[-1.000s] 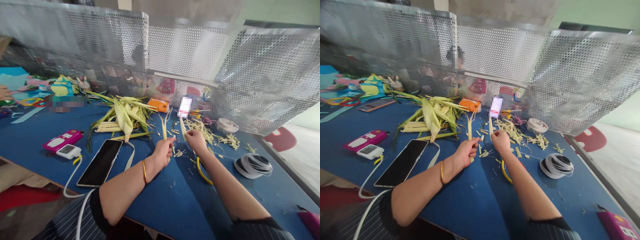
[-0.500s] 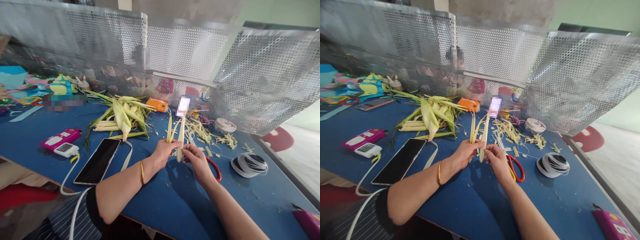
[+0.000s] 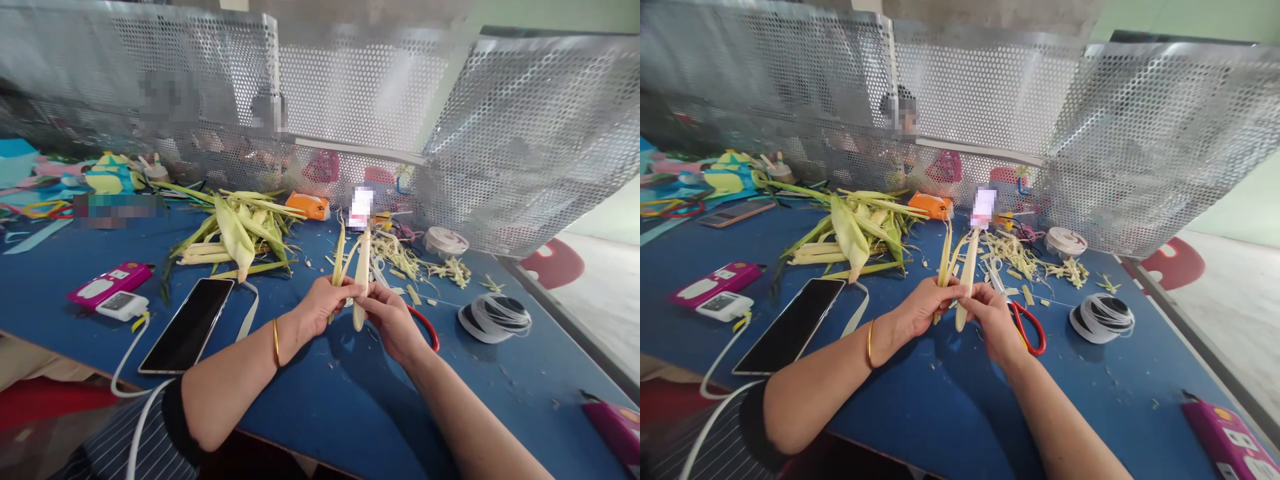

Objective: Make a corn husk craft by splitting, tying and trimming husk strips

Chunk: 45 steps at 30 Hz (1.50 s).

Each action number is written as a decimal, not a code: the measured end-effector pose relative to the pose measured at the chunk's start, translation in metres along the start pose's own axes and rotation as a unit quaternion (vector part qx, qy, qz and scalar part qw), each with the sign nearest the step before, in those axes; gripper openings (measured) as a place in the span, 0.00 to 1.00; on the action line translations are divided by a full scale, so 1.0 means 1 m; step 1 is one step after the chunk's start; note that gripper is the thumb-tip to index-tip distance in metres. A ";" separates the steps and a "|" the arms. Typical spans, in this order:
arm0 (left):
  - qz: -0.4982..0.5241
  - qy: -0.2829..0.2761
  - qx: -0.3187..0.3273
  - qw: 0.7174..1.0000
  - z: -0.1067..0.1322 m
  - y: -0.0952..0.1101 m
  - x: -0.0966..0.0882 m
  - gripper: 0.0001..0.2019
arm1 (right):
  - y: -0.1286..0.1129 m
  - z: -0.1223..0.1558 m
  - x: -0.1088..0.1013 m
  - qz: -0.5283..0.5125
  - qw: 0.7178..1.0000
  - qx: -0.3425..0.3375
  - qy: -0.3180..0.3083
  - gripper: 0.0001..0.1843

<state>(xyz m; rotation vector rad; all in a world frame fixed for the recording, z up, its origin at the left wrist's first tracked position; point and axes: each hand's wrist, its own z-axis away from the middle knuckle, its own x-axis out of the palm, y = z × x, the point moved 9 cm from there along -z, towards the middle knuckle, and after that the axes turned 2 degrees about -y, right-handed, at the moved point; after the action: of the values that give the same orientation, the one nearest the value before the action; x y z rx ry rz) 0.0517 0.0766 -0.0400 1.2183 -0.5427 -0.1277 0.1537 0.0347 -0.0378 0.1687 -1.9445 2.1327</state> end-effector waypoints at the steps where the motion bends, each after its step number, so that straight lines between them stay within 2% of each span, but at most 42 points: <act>1: 0.002 0.001 0.000 1.000 -0.001 0.000 -0.001 0.16 | 0.000 0.000 -0.001 -0.002 1.000 -0.002 0.002 0.14; 5: 0.027 0.003 -0.007 1.000 -0.004 -0.003 -0.003 0.18 | -0.001 -0.002 -0.003 -0.019 1.000 -0.011 0.005 0.14; 10: 0.052 -0.018 -0.024 0.998 -0.006 -0.008 -0.001 0.19 | 0.007 -0.006 -0.003 -0.066 0.998 0.011 -0.008 0.14; 15: 0.039 -0.040 -0.031 0.998 -0.007 -0.009 0.000 0.19 | 0.001 -0.006 -0.007 -0.026 0.999 -0.024 0.004 0.13; 21: 0.081 -0.077 -0.066 0.992 -0.007 -0.012 0.007 0.21 | -0.005 -0.004 -0.002 -0.016 0.999 -0.016 -0.037 0.12; 27: 0.068 -0.028 -0.038 0.997 -0.011 -0.011 -0.003 0.20 | -0.010 -0.006 -0.006 0.010 0.999 -0.040 -0.018 0.12; 34: 0.081 -0.041 -0.029 0.995 -0.012 -0.010 0.001 0.18 | -0.011 -0.007 -0.005 0.038 0.998 -0.051 -0.020 0.12; 36: 0.055 -0.007 -0.019 0.998 -0.009 -0.006 -0.003 0.16 | -0.012 -0.007 -0.006 0.044 0.997 -0.057 -0.014 0.11; 39: -0.016 0.070 0.050 0.996 -0.002 0.011 -0.012 0.12 | -0.015 -0.007 -0.008 0.075 0.995 -0.069 0.011 0.11; 41: -0.059 0.078 0.084 0.992 0.002 0.020 -0.010 0.10 | -0.019 -0.005 -0.008 0.114 0.989 -0.090 0.023 0.10; 45: -0.111 0.059 0.086 0.988 0.003 0.020 -0.003 0.12 | -0.031 0.000 -0.004 0.193 0.969 -0.151 0.027 0.09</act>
<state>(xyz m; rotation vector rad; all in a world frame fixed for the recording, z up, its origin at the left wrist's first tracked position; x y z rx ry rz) 0.0437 0.0827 -0.0222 1.4440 -0.3191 -0.1992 0.1654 0.0368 -0.0089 -0.3490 -2.3937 1.9836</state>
